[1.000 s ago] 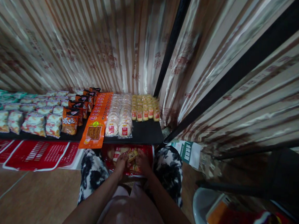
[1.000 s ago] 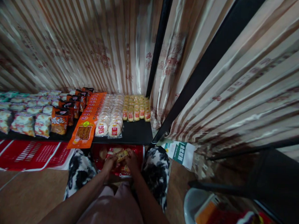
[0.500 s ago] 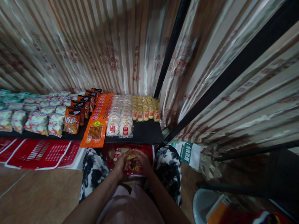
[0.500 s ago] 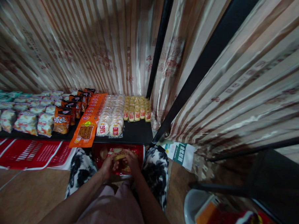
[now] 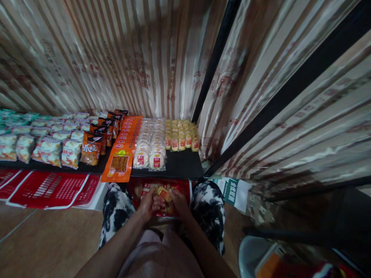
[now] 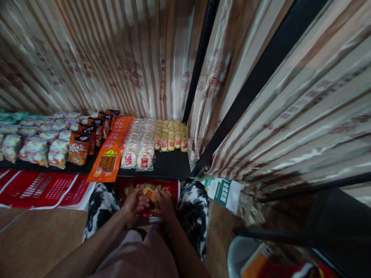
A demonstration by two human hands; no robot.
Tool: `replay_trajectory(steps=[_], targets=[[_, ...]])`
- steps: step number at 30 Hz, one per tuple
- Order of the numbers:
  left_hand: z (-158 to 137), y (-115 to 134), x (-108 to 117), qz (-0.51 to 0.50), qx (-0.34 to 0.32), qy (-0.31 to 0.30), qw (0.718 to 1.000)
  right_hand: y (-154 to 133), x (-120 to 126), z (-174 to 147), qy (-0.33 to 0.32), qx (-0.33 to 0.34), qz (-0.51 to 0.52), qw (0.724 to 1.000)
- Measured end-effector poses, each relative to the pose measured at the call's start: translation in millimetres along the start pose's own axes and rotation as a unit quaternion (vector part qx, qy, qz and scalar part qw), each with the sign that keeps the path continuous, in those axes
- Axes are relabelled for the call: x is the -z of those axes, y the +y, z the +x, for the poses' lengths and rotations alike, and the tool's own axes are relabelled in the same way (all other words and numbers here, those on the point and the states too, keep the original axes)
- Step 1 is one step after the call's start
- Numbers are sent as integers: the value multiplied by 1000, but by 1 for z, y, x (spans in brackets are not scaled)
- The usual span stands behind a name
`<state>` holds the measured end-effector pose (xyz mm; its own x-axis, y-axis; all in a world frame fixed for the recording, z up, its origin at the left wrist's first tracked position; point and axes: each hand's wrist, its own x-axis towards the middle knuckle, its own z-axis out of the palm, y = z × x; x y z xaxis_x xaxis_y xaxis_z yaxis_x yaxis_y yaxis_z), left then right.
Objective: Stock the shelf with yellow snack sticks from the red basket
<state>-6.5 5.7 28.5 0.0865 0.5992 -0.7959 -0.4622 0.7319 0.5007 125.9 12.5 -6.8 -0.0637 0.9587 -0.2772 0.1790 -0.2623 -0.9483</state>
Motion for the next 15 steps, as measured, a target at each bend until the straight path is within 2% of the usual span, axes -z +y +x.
replay_trajectory(steps=[9, 12, 15], targets=[[-10, 4, -1, 48, -27, -37, 998, -11, 12, 3, 18, -30, 26, 999], [-12, 7, 0, 56, -27, -64, 996, -25, 21, 3, -10, -45, 48, 998], [-17, 12, 0, 41, -20, -115, 992, -42, 33, 3, -74, -38, 58, 995]])
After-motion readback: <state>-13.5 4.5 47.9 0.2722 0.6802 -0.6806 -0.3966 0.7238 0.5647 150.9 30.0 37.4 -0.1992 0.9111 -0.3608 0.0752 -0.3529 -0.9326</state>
